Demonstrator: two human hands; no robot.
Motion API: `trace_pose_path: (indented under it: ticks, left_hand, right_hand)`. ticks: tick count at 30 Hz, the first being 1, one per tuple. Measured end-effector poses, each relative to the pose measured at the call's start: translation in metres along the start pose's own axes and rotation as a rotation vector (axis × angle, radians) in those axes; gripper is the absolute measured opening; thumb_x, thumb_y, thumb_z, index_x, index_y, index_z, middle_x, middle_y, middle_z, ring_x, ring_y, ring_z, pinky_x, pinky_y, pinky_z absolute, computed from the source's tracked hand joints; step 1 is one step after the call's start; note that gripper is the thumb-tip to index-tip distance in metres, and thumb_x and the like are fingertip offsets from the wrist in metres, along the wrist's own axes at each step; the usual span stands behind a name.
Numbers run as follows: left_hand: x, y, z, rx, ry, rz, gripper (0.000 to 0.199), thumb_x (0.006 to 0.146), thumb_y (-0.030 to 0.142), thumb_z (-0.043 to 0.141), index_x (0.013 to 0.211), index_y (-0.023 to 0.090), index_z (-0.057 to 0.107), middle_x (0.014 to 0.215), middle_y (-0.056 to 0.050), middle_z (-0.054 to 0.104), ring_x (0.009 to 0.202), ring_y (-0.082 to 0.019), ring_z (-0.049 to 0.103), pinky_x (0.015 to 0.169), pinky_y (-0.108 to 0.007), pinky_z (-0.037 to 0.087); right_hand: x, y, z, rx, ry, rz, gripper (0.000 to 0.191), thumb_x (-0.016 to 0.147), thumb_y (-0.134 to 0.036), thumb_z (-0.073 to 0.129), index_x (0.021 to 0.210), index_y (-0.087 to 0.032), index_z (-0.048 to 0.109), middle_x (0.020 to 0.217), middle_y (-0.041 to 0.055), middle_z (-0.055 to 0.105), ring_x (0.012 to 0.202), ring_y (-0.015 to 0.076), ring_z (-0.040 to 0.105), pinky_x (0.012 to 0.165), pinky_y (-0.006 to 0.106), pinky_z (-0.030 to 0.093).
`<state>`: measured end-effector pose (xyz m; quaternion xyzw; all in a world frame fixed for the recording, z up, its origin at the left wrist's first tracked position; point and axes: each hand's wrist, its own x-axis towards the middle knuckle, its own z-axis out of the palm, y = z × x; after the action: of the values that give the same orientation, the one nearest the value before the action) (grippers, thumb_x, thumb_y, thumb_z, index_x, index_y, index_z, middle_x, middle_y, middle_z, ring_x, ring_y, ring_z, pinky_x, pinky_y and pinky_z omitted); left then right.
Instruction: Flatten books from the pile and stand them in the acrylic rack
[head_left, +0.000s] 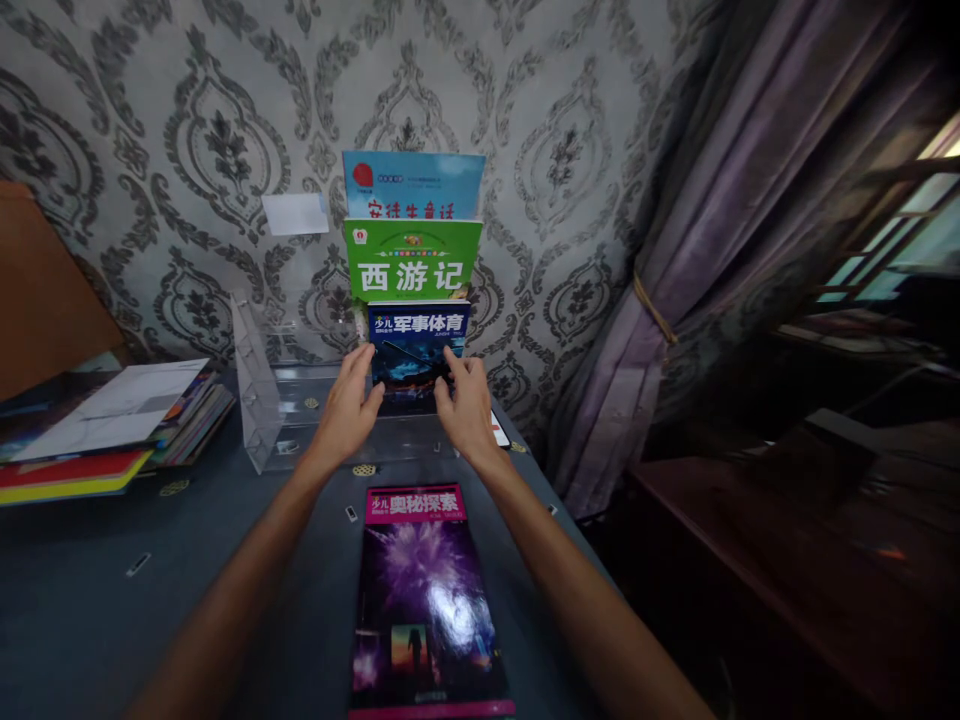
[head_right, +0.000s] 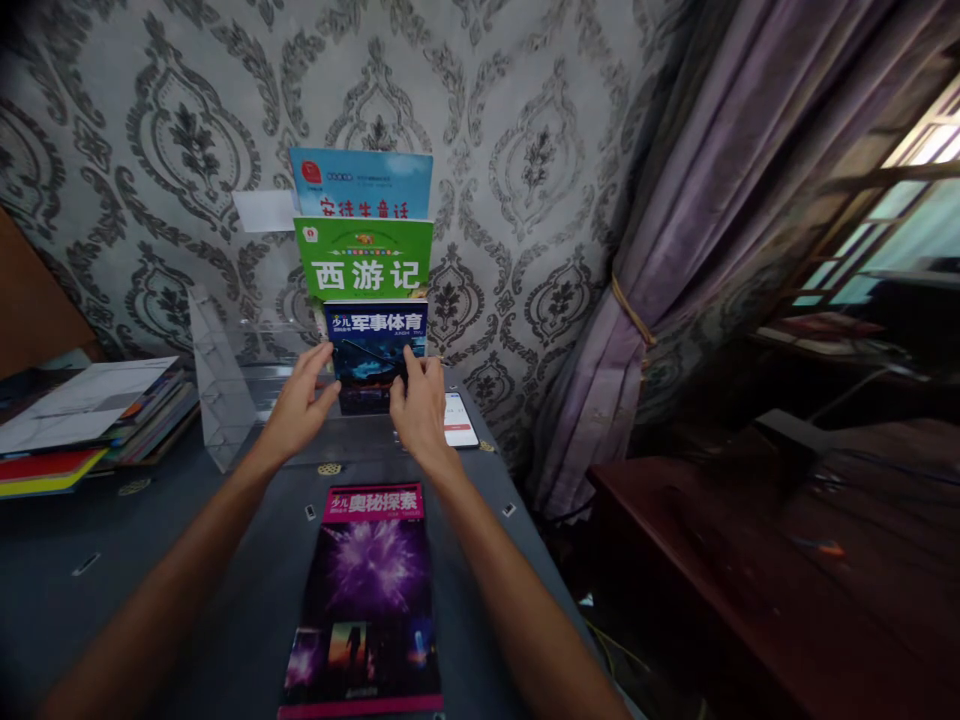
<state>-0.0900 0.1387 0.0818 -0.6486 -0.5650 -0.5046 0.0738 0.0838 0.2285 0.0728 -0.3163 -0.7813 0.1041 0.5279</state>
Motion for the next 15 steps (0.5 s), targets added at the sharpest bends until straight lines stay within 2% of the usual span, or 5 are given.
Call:
trace_pose_path:
  ticks: [4,15]
  left_hand:
    - [0.0005,0.0005,-0.0008,0.006,0.004,0.004,0.053,0.093,0.027,0.048,0.145,0.016,0.045,0.15,-0.017,0.045,0.139,-0.029,0.044,0.115,-0.051,0.039]
    - [0.0019,-0.0072,-0.004,-0.005,-0.01,-0.012,0.056,0.089,0.021,0.049,0.144,0.017,0.045,0.147,-0.017,0.047,0.138,-0.03,0.046,0.113,-0.054,0.041]
  right_hand:
    - [0.0015,-0.0016,-0.0009,-0.01,-0.013,0.016,0.054,0.089,-0.023,0.046,0.14,-0.008,0.056,0.104,0.016,0.056,0.102,0.031,0.058,0.093,0.051,0.052]
    - [0.0029,0.0077,0.0017,0.043,-0.021,0.017,0.053,0.089,-0.024,0.046,0.14,-0.016,0.056,0.104,0.0141,0.06,0.1,0.029,0.06,0.091,0.049,0.054]
